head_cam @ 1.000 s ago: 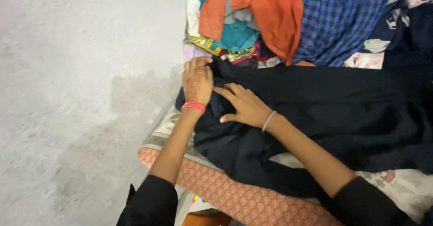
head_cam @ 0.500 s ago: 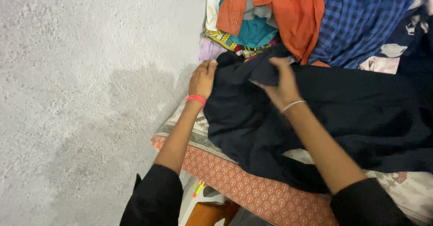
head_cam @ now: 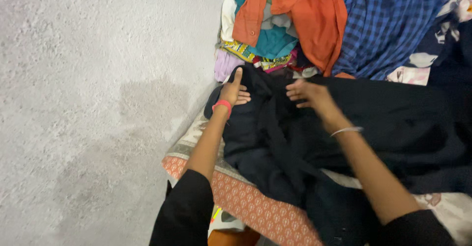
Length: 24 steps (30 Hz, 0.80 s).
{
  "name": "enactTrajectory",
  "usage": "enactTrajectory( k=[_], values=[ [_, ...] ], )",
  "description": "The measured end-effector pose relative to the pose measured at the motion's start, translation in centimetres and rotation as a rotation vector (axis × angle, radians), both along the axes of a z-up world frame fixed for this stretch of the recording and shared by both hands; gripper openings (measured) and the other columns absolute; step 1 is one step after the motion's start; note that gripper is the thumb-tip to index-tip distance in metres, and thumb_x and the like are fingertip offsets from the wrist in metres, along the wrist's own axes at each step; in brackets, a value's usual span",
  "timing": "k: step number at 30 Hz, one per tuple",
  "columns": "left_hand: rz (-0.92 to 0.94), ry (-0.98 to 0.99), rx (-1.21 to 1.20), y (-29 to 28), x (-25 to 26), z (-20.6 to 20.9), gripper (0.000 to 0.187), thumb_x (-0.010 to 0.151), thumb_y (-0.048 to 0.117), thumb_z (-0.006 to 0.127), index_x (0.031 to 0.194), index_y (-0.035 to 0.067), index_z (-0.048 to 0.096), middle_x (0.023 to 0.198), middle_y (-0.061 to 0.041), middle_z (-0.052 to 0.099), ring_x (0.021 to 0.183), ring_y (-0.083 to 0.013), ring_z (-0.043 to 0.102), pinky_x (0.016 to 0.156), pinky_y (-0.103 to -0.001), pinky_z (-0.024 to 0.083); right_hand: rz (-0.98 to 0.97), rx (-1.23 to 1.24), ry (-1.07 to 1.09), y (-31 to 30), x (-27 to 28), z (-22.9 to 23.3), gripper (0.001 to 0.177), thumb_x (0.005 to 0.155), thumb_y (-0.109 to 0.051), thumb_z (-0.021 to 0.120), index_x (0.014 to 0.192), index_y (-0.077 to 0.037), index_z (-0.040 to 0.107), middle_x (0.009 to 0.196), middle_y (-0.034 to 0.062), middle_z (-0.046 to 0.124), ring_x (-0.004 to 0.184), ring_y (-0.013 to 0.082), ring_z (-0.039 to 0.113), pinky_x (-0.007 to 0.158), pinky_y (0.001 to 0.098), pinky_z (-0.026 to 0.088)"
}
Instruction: The person folds a black shirt by hand on a bed and then places it into an open suitcase.
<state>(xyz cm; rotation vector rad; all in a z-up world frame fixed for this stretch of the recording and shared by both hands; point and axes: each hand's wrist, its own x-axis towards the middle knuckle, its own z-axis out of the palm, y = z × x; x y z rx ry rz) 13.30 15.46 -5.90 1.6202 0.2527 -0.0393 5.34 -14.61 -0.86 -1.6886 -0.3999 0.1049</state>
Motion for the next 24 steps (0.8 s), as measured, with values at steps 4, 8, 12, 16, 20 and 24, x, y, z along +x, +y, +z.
enactTrajectory(
  k=[4, 8, 12, 16, 20, 24],
  values=[
    [-0.025, 0.05, -0.164, -0.7, 4.1, -1.3, 0.119, 0.073, 0.089, 0.054, 0.133, -0.013, 0.058, 0.115, -0.028, 0.073, 0.094, -0.0352, 0.078, 0.075, -0.04, 0.065, -0.064, -0.451, -0.653, 4.4, -1.5, -3.5, 0.058, 0.082, -0.032, 0.08, 0.13, -0.003, 0.067, 0.121, 0.0177, 0.069, 0.113, 0.0319, 0.062, 0.1, 0.0415, 0.047],
    [0.114, 0.001, 0.087, -1.2, 5.5, -0.9, 0.105, 0.07, 0.073, 0.07, 0.139, -0.004, 0.055, 0.123, -0.02, 0.064, 0.102, -0.0331, 0.068, 0.075, -0.046, 0.063, 0.031, -0.593, -0.786, 6.4, -4.9, -3.2, 0.051, 0.077, -0.021, 0.072, 0.127, -0.01, 0.07, 0.121, 0.0123, 0.063, 0.112, 0.0324, 0.058, 0.101, 0.0413, 0.048],
    [0.254, -0.209, 0.089, 0.0, 7.8, -2.8, 0.08, 0.082, 0.055, 0.072, 0.132, -0.007, 0.061, 0.117, -0.017, 0.07, 0.098, -0.0294, 0.071, 0.074, -0.046, 0.062, 0.08, -0.509, -0.78, 5.9, -6.1, -2.2, 0.044, 0.077, -0.016, 0.07, 0.121, -0.009, 0.07, 0.124, 0.012, 0.061, 0.115, 0.0325, 0.057, 0.101, 0.0425, 0.047],
    [0.323, -0.156, -0.315, 3.6, 8.2, -6.0, 0.053, 0.091, 0.04, 0.062, 0.128, 0.002, 0.065, 0.11, -0.01, 0.071, 0.091, -0.0246, 0.068, 0.07, -0.042, 0.056, 0.103, -0.354, -0.775, 5.8, -6.4, -2.3, 0.034, 0.08, -0.007, 0.065, 0.114, -0.007, 0.069, 0.12, 0.0109, 0.063, 0.117, 0.03, 0.062, 0.103, 0.039, 0.05],
    [0.122, -0.132, -0.297, 6.3, 8.8, -9.0, 0.043, 0.094, 0.036, 0.065, 0.124, 0.006, 0.063, 0.108, -0.007, 0.07, 0.089, -0.0238, 0.063, 0.077, -0.043, 0.057, 0.142, -0.322, -0.815, 5.9, -6.6, -2.6, 0.031, 0.08, -0.001, 0.064, 0.11, -0.007, 0.069, 0.115, 0.01, 0.066, 0.112, 0.029, 0.065, 0.099, 0.0366, 0.053],
    [0.025, -0.1, -0.08, 7.0, 8.5, -7.3, 0.041, 0.09, 0.03, 0.075, 0.118, 0.002, 0.062, 0.107, -0.01, 0.071, 0.093, -0.026, 0.07, 0.08, -0.046, 0.062, 0.113, -0.276, -0.689, 5.8, -6.5, -2.3, 0.04, 0.077, 0.002, 0.063, 0.115, -0.006, 0.072, 0.111, 0.011, 0.07, 0.105, 0.028, 0.068, 0.093, 0.0363, 0.053]
  ],
)
